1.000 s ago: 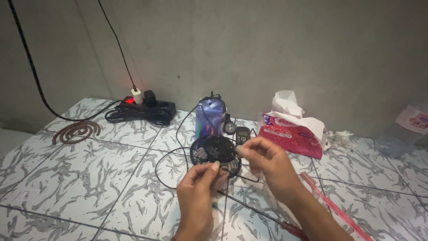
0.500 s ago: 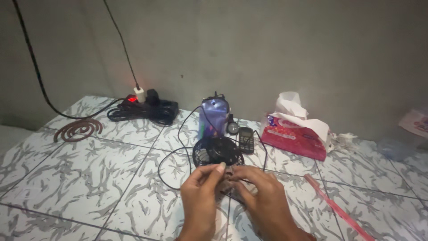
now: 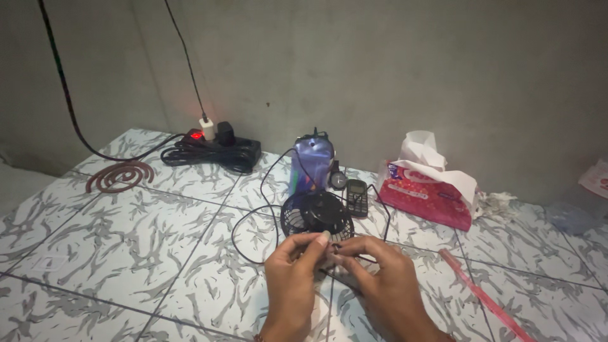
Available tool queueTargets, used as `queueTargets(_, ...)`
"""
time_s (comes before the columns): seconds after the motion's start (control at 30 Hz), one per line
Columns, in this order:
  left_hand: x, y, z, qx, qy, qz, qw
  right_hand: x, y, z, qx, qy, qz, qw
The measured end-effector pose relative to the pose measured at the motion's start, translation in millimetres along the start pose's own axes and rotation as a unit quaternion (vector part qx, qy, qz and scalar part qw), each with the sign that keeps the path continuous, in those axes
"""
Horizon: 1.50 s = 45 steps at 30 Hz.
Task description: The person uses a screwdriver to remove screws from a small black fan, detaches the front grille, and manipulates the fan housing and internal components on a tiled table. The person repeatedly inserts and removes the screwdriver and adjusts the fan parts throughout the clip.
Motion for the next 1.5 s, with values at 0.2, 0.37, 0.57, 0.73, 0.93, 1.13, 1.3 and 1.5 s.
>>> queueTargets(0.2,-2.1,-6.3,-3.3,0.024,0.025,-0.032,0.999,1.5,1.2,-0.6,-0.022,-0.011,0.040,0.999)
queueTargets(0.37,-2.0,-11.7,-3.5,0.092,0.027,-0.045,0.994,-2.8,2.4,-3.3,-0.074,-0.061,0.073,0.993)
queueTargets(0.57,-4.4,-8.9,-1.9,0.064,0.015,-0.002,0.998,-6.1,-2.4,-0.2,-0.075,-0.065,0.033,0.995)
queueTargets(0.73,-7.5,-11.5,-5.4,0.092,0.040,-0.023,0.995,-6.4,13.1,3.9,-0.105,-0.069,0.082,0.989)
queueTargets(0.93,-11.6,-21.1,-7.1,0.138,0.040,-0.046,0.989,-3.3,-7.6,1.2,0.053,-0.007,-0.107,0.993)
queueTargets(1.13,-26.2,-45.5,-13.8,0.336,0.027,-0.194,0.921,-5.7,8.5,6.7,-0.093,-0.013,0.104,0.990)
queueTargets(1.3,-29.9,-54.9,-17.9,0.406,0.023,-0.243,0.881,-3.3,-8.2,7.2,-0.045,-0.009,0.030,0.998)
queueTargets(1.5,-19.2,-42.9,-10.7,0.242,0.075,-0.112,0.961,-5.0,-2.5,8.8,-0.051,-0.011,0.071,0.996)
Point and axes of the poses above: each hand's wrist, its own x-axis towards the middle knuckle, its own z-axis out of the back of the hand, y = z × x, the point moved 7 cm from there along x, towards the middle knuckle, and after that the axes turned 7 degrees about -z, right-handed, at the moved point
